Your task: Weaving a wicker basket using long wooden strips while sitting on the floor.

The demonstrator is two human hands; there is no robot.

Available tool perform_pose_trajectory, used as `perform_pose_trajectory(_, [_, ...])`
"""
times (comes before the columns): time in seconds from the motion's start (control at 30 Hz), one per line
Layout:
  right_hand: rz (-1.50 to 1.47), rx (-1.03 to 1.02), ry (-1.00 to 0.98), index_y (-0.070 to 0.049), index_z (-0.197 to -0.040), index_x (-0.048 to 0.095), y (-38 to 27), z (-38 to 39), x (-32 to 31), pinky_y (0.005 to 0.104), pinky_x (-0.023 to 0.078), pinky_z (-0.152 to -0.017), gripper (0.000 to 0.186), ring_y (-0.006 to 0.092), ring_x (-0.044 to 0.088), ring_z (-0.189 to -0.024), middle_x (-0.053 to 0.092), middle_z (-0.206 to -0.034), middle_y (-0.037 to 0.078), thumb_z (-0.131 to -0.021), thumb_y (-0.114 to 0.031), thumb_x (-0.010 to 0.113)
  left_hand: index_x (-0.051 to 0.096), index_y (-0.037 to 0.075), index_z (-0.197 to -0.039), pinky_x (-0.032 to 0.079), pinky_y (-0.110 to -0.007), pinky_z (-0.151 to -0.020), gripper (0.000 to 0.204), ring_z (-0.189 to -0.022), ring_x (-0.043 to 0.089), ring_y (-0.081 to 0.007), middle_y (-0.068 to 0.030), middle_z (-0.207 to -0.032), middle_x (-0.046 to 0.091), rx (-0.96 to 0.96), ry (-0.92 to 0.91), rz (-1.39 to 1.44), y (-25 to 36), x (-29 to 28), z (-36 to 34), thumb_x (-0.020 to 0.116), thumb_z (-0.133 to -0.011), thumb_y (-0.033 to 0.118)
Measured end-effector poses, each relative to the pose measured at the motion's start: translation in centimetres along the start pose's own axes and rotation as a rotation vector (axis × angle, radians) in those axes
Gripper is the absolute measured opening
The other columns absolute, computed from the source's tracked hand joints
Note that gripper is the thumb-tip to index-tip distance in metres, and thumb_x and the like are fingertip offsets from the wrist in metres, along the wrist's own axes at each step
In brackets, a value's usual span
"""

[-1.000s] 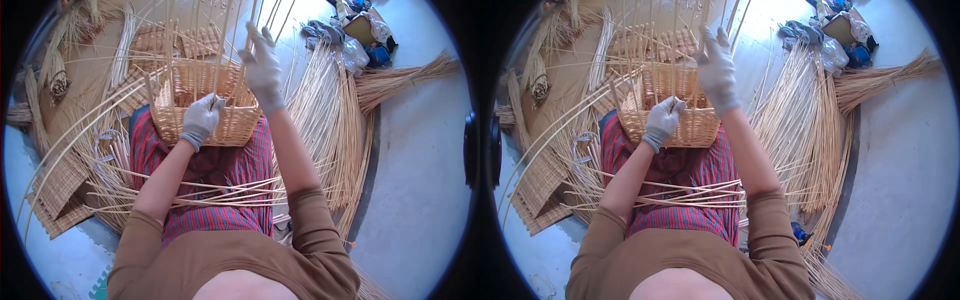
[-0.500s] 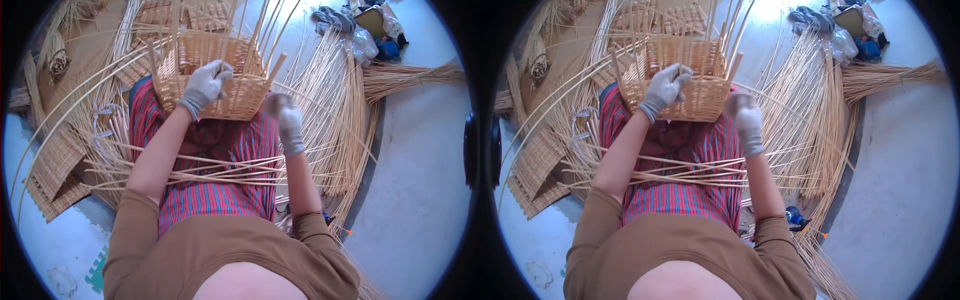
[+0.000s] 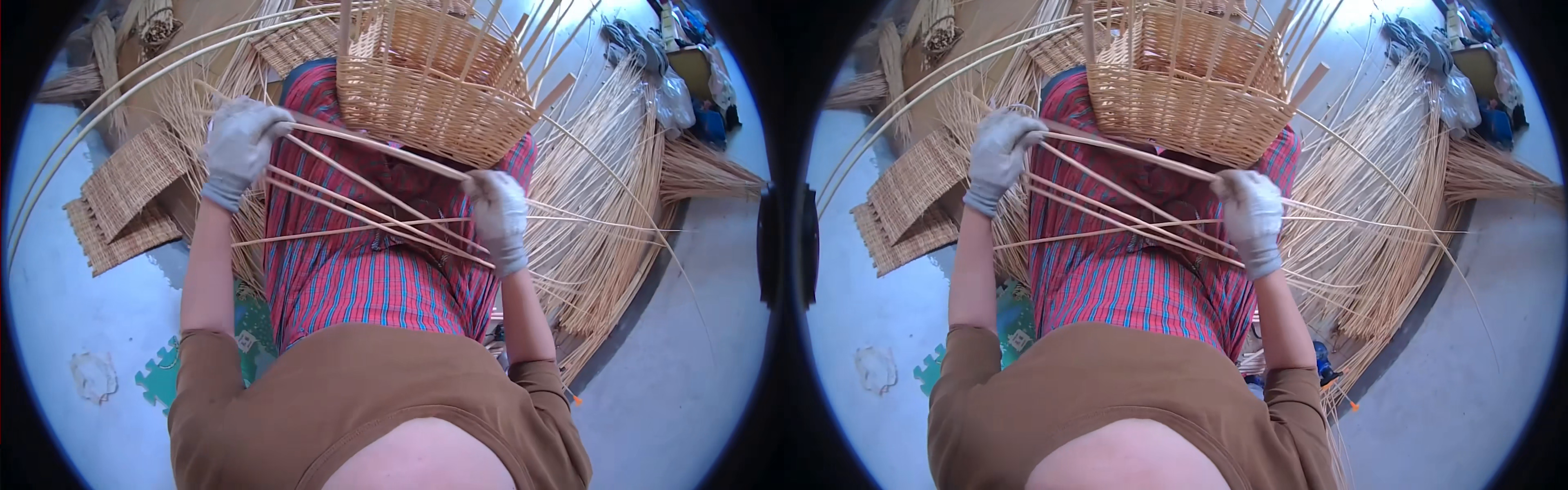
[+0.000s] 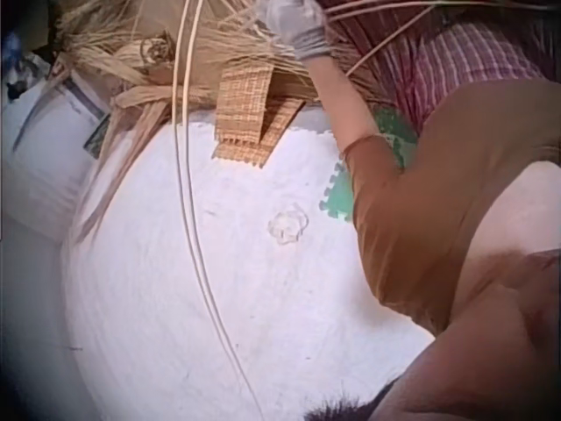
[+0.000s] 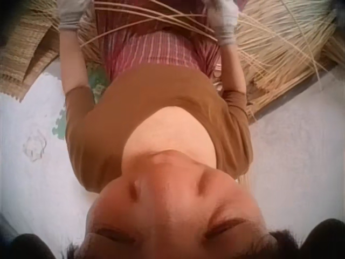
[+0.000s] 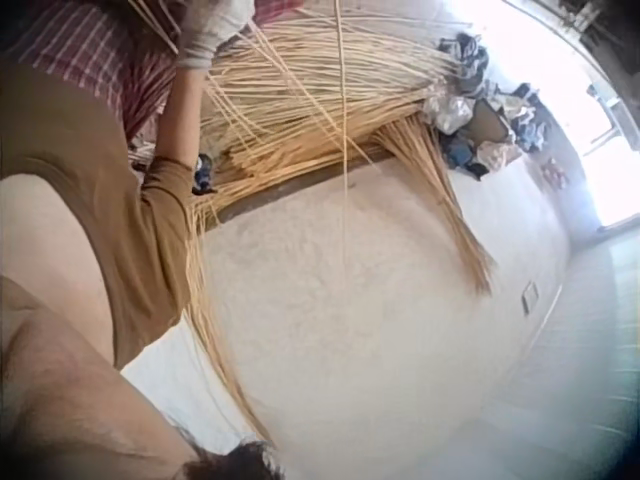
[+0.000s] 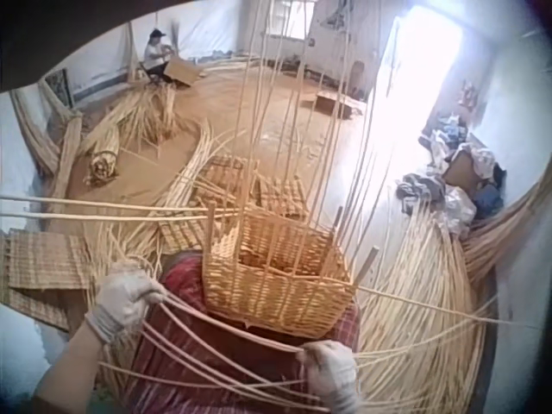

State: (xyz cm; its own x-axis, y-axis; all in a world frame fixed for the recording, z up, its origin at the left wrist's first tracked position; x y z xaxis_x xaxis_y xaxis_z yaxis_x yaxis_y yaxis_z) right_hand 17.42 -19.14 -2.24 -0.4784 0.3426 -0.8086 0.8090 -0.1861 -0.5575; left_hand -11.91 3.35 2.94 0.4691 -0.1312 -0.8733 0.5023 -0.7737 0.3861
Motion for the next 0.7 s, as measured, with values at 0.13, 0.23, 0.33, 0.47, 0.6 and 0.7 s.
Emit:
perform_pose_trajectory(0.13, [0.0,0.029,-0.153,-0.014,-0.106,0.071,-0.5,0.7,3.9,0.0485,0.052,-0.069,0.018,0.0375,0.066,-0.079,0.067,-0.084,0.015,-0.088,-0.015,0.069,0.075,0.017,-0.093,0.042,-0.042,-0.088,0.019,-0.089,0.062,-0.0276,-0.0042,-0.084,0.068,0.01,-0.037,-0.057,0.8,3.3,-0.1,0.07,-0.087,0.034])
perform_pose_trajectory(0.23, [-0.018,0.033,-0.182,-0.016,-0.112,0.071,-0.9,0.7,4.6,0.0485,0.052,-0.068,0.022,0.0378,0.065,-0.079,0.065,-0.084,0.017,-0.09,-0.015,0.066,0.073,0.013,-0.101,0.046,-0.043,-0.091,0.022,-0.098,0.063,-0.0285,-0.0067,-0.097,0.07,-0.07,0.095,0.025,1.6,3.1,1.4,0.075,-0.083,0.026])
perform_pose_trajectory(0.33, [-0.058,-0.012,-0.231,-0.011,-0.117,0.07,-2.3,0.3,4.5,0.0484,0.051,-0.072,0.027,0.0386,0.064,-0.082,0.065,-0.085,0.018,-0.09,-0.018,0.067,0.072,0.014,-0.111,0.047,-0.044,-0.101,0.028,-0.114,0.062,-0.0281,-0.0078,-0.112,0.07,-0.085,0.159,0.046,3.1,3.7,4.8,0.075,-0.083,0.017])
perform_pose_trajectory(0.47, [-0.106,0.065,-0.18,-0.008,-0.107,0.073,-0.9,0.0,4.1,0.0463,0.049,-0.073,0.023,0.0366,0.063,-0.082,0.065,-0.086,0.017,-0.093,-0.026,0.068,0.071,0.017,-0.118,0.042,-0.046,-0.111,0.034,-0.124,0.06,-0.0281,-0.0055,-0.124,0.067,-0.08,0.124,-0.041,5.1,5.4,6.7,0.073,-0.084,0.016])
perform_pose_trajectory(0.6, [-0.115,0.115,-0.085,-0.007,-0.094,0.074,-1.1,-0.4,3.1,0.0445,0.049,-0.075,0.012,0.0347,0.064,-0.083,0.068,-0.088,0.016,-0.091,-0.018,0.07,0.067,0.018,-0.127,0.04,-0.047,-0.112,0.043,-0.124,0.059,-0.0286,-0.0081,-0.125,0.066,-0.111,0.101,0.001,5.0,5.1,5.5,0.072,-0.085,0.02])
perform_pose_trajectory(0.7, [-0.069,0.002,0.013,-0.009,-0.093,0.074,-2.6,-0.3,0.8,0.0414,0.049,-0.08,0.008,0.0318,0.064,-0.085,0.068,-0.085,0.012,-0.088,-0.015,0.073,0.065,0.018,-0.132,0.04,-0.047,-0.113,0.042,-0.116,0.062,-0.029,-0.0101,-0.122,0.065,0.003,0.13,-0.053,5.2,4.7,3.7,0.067,-0.089,0.02])
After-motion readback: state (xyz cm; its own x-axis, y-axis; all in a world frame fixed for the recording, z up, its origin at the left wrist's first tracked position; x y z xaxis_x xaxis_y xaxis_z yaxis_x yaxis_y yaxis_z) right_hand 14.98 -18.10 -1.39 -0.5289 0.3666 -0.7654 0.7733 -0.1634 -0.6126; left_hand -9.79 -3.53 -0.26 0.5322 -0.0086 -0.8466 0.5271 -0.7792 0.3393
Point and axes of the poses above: each hand's wrist, its own z-axis away from the middle knuckle, its own x-axis out of the palm, y = z × x, the point moved 7 cm from there along -z, towards the middle knuckle
